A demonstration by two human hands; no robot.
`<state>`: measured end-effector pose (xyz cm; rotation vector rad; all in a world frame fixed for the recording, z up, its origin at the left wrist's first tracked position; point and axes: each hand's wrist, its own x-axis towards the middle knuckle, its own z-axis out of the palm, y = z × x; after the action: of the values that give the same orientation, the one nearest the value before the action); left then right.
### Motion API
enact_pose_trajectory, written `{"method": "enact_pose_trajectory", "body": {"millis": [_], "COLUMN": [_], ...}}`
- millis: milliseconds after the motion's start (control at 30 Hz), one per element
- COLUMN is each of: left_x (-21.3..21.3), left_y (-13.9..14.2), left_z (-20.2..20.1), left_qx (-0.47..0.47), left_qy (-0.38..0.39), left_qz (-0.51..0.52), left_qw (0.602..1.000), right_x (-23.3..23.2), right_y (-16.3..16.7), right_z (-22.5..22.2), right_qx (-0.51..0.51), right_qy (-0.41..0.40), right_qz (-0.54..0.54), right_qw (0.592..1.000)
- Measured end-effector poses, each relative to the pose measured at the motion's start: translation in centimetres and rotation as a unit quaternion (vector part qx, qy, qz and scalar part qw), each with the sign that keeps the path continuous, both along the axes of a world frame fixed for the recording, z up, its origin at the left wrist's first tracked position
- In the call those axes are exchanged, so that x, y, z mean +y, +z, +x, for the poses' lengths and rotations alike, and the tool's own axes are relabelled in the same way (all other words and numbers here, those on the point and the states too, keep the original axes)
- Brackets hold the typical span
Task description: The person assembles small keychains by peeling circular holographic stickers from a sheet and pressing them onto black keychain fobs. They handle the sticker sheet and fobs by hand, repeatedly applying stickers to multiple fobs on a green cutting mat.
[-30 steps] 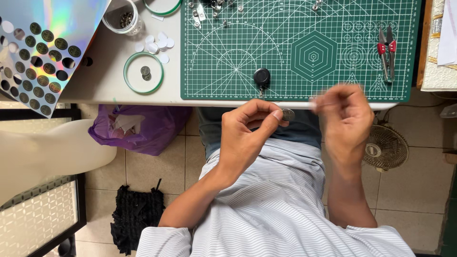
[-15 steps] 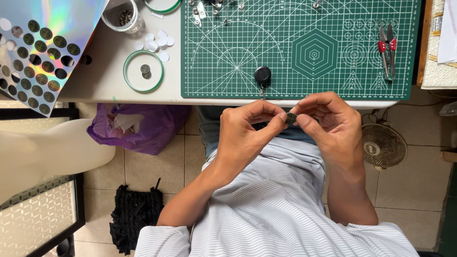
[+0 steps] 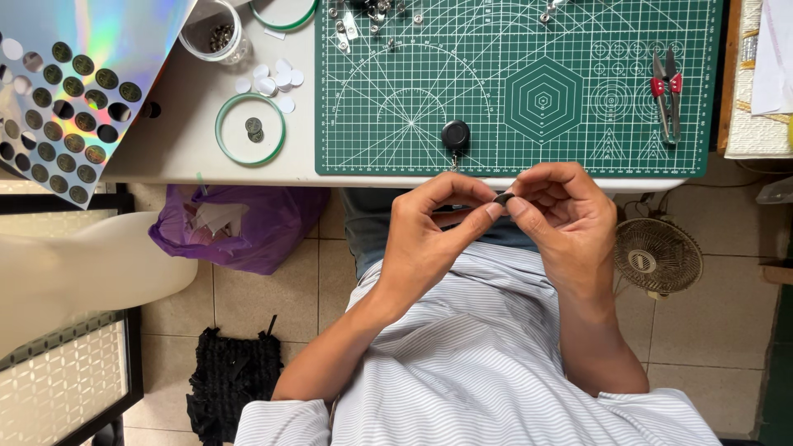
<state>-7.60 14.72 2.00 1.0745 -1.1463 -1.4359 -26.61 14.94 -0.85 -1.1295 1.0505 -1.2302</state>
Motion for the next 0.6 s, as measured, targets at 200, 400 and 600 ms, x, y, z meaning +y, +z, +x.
{"method": "enact_pose_trajectory", "body": {"millis": [200,400,600], "left_x": [-0.1,-0.1,-0.3], "left_y": [0.0,0.8,0.8], "left_z": [0.4,1.0,0.8], "left_qx": [0.007,-0.023,-0.01], "left_qy": [0.028,0.016,0.01], "left_qz": [0.038,0.052,0.018], "left_qw": [0.999,0.998,1.0], "right_x": [0.3,-0.1,-0.2], "right_y": [0.3,0.5,0.3], "right_z": [0.0,-0.4,-0.3], "right_qx": [0.016,0.074,0.025], "right_qy": [0.043,0.039,0.072], "right_qz": [-0.011,0.015,0.06], "right_qw": [0.999,0.996,0.995]}}
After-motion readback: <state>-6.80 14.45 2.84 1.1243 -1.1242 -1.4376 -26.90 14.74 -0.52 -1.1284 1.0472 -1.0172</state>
